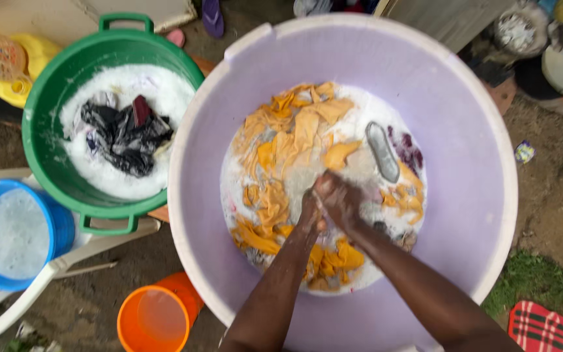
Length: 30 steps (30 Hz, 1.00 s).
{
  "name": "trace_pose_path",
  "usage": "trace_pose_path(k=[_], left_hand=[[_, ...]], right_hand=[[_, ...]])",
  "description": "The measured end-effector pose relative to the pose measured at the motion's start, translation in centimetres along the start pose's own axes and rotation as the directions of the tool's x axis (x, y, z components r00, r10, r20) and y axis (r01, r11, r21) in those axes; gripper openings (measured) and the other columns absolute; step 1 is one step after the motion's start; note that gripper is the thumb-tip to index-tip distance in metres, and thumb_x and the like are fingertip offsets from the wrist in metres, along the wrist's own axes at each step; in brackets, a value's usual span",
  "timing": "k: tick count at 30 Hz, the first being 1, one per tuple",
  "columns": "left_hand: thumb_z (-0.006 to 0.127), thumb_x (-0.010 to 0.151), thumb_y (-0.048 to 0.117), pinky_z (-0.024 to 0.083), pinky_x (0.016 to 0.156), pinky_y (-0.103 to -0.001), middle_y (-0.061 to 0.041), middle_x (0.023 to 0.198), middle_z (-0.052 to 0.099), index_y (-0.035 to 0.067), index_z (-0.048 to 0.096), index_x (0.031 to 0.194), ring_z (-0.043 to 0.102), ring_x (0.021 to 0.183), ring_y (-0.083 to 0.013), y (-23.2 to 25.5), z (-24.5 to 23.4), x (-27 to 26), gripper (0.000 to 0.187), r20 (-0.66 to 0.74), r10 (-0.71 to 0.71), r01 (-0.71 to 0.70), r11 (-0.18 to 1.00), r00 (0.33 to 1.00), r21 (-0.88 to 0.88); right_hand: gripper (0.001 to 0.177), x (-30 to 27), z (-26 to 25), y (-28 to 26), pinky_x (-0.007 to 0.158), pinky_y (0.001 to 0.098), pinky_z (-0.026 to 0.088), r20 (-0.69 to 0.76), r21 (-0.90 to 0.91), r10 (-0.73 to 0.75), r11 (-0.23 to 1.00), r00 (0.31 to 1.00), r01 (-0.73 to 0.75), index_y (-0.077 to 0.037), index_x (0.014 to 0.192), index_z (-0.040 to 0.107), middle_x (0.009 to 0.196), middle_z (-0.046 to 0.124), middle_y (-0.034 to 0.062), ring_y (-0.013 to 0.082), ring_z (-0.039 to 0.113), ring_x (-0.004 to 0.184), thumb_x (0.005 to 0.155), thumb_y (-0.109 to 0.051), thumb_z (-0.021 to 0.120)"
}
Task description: The person hand-washes clothes by rubbing a bar of soap onto individual garments, scrubbing them in a basin filled with soapy water, and placing a washed garment into an adjacent basin.
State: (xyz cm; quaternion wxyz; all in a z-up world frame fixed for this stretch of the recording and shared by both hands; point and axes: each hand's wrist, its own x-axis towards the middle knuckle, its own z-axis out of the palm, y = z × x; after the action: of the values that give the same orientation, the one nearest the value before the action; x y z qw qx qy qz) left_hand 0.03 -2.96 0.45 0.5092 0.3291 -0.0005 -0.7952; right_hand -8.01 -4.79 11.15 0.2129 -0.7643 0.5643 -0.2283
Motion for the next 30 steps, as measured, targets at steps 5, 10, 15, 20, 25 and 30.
trace_pose_path(k=[5, 10, 15, 20, 25, 30], left_hand=[[0.054, 0.103, 0.020, 0.049, 0.073, -0.034, -0.010, 0.103, 0.068, 0.002, 0.057, 0.119, 0.058, 0.082, -0.0172, -0.8, -1.6, -1.9, 0.024, -0.080, -0.018, 0.023, 0.998, 0.997, 0.060], [0.055, 0.103, 0.022, 0.050, 0.076, -0.035, -0.010, 0.106, 0.068, 0.002, 0.057, 0.121, 0.060, 0.085, -0.0179, 3.7, -3.6, 0.0, 0.026, -0.272, 0.367, -0.134, 0.778, 0.889, 0.613], [0.055, 0.104, 0.023, 0.051, 0.078, -0.035, -0.011, 0.108, 0.068, 0.001, 0.057, 0.123, 0.061, 0.088, -0.0187, 0.7, -8.1, -0.4, 0.029, -0.393, 0.337, 0.182, 0.514, 0.856, 0.838], [0.056, 0.105, 0.025, 0.052, 0.081, -0.036, -0.011, 0.111, 0.068, 0.001, 0.057, 0.126, 0.062, 0.091, -0.0194, -0.2, -7.7, 1.1, 0.032, -0.423, 0.212, 0.017, 0.879, 0.881, 0.477], [0.057, 0.105, 0.027, 0.053, 0.084, -0.037, -0.012, 0.113, 0.068, 0.001, 0.057, 0.128, 0.064, 0.094, -0.0202, -1.9, -2.5, -0.3, 0.035, -0.081, -0.047, 0.053, 0.996, 0.996, 0.075], [0.057, 0.106, 0.029, 0.054, 0.087, -0.037, -0.012, 0.116, 0.068, 0.000, 0.056, 0.130, 0.065, 0.097, -0.0209, 1.1, -1.7, -0.8, 0.038, -0.017, -0.005, 0.005, 1.000, 1.000, -0.016]], right_hand=[[0.049, -3.2, 1.7, 0.4, 0.066, 0.0448, 0.053, -0.038, -0.055, -0.094, 0.994, 0.995, 0.091, -0.004, 0.127, 0.063, 0.091, 0.069, 0.0100, 0.0258, 0.064, 0.077, 0.095, -0.041, 0.055], [0.050, 3.7, 1.3, 4.6, 0.066, 0.0446, 0.053, 0.069, 0.081, 0.276, 0.956, 0.959, -0.282, -0.005, 0.125, 0.064, 0.091, 0.069, 0.0095, 0.0252, 0.064, 0.076, 0.096, -0.044, 0.054], [0.051, -0.5, 4.7, 3.1, 0.066, 0.0444, 0.052, 0.228, 0.045, 0.211, 0.973, 0.951, -0.227, -0.005, 0.123, 0.065, 0.091, 0.069, 0.0091, 0.0247, 0.063, 0.075, 0.097, -0.047, 0.053], [0.052, -2.4, 6.2, -1.1, 0.066, 0.0441, 0.052, 0.187, 0.057, 0.089, 0.993, 0.978, -0.101, -0.005, 0.121, 0.066, 0.090, 0.069, 0.0086, 0.0241, 0.063, 0.074, 0.098, -0.049, 0.051], [0.053, -2.2, 3.3, -0.7, 0.066, 0.0439, 0.052, 0.222, 0.151, 0.057, 0.984, 0.973, -0.092, -0.006, 0.119, 0.066, 0.090, 0.069, 0.0081, 0.0236, 0.063, 0.073, 0.098, -0.052, 0.050], [0.055, -2.4, 2.5, -0.6, 0.066, 0.0437, 0.052, 0.095, 0.049, -0.044, 0.998, 0.994, 0.040, -0.006, 0.117, 0.067, 0.090, 0.069, 0.0077, 0.0230, 0.062, 0.072, 0.099, -0.055, 0.049]])
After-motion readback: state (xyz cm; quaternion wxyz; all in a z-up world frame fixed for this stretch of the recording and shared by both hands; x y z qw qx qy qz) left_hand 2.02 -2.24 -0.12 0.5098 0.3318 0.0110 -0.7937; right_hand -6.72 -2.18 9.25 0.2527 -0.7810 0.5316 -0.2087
